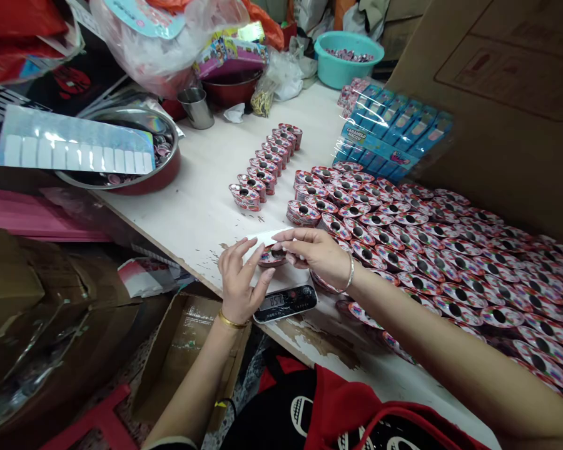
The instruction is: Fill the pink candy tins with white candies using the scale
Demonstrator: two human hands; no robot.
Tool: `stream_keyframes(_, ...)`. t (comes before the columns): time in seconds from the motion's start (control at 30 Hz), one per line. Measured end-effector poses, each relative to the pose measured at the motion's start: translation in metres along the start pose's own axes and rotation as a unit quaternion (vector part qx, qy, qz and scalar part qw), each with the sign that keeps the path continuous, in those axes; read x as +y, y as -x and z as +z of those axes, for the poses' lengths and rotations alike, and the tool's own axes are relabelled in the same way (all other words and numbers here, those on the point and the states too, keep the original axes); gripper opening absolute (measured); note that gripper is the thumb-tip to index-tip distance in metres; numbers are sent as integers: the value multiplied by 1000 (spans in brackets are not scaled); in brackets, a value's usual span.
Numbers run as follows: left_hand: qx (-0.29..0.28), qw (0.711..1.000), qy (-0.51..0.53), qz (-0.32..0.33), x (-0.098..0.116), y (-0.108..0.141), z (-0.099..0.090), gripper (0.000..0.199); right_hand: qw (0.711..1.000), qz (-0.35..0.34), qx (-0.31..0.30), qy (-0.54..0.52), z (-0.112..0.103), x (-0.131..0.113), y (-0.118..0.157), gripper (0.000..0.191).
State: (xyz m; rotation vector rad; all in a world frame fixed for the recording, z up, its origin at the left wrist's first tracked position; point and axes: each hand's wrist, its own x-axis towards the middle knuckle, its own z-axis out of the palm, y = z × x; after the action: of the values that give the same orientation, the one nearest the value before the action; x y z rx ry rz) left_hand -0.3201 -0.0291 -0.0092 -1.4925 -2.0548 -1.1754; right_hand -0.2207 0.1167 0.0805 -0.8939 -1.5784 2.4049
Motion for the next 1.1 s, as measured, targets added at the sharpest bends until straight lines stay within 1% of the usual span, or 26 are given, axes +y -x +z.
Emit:
stream_keyframes(0.07, 17, 1000, 7, -17, -3, 2, -4, 42, 1000, 4, -3, 5, 4, 0, -4, 19)
stream_keyframes(0.2, 19, 999, 12, -39, -7, 7, -10, 38, 1000, -5, -13, -9, 1, -5, -3, 17)
stream_keyframes(0.3, 23, 998, 16, -61, -10, 9, -13, 36, 999, 0, 5, -53, -12, -10, 4, 17)
stream_keyframes(0.37, 28, 997, 21, -70, -12, 9, -13, 35, 996, 5, 35, -80, -25, -12, 12, 19)
stream_keyframes(0.43, 28, 997, 28, -71, -14, 9, -13, 35, 994, 10, 61, -95, -38, -12, 20, 15)
stream_keyframes(0.53, 14, 997, 40, -68, -15, 8, -11, 35, 993, 21, 81, -81, -52, -8, 34, 20)
stream_keyframes(0.6, 1, 997, 49, -65, -14, 6, -8, 36, 995, 18, 85, -56, -55, -5, 41, 20)
stream_keyframes(0.67, -7, 997, 55, -61, -13, 4, -7, 35, 996, 7, 85, -32, -53, -2, 43, 19)
stream_keyframes(0.73, -9, 996, 59, -61, -12, 3, -6, 35, 997, 8, 75, -19, -46, -1, 42, 22)
stream_keyframes(0.87, 1, 996, 61, -67, -11, 4, -8, 35, 999, 11, 37, -17, -25, -1, 31, 30)
stream_keyframes(0.93, 0, 996, 61, -66, -10, 5, -8, 39, 1000, 0, 20, -22, -18, -1, 25, 31)
stream_keyframes(1.03, -29, 996, 58, -54, -10, 3, -3, 57, 999, -11, 13, -32, -14, -1, 22, 31)
stream_keyframes(1.07, -45, 996, 60, -47, -11, 1, 0, 58, 999, -14, 13, -34, -14, -1, 22, 31)
stream_keyframes(1.1, -60, 995, 66, -38, -12, -1, 3, 55, 999, -15, 15, -36, -16, -1, 24, 31)
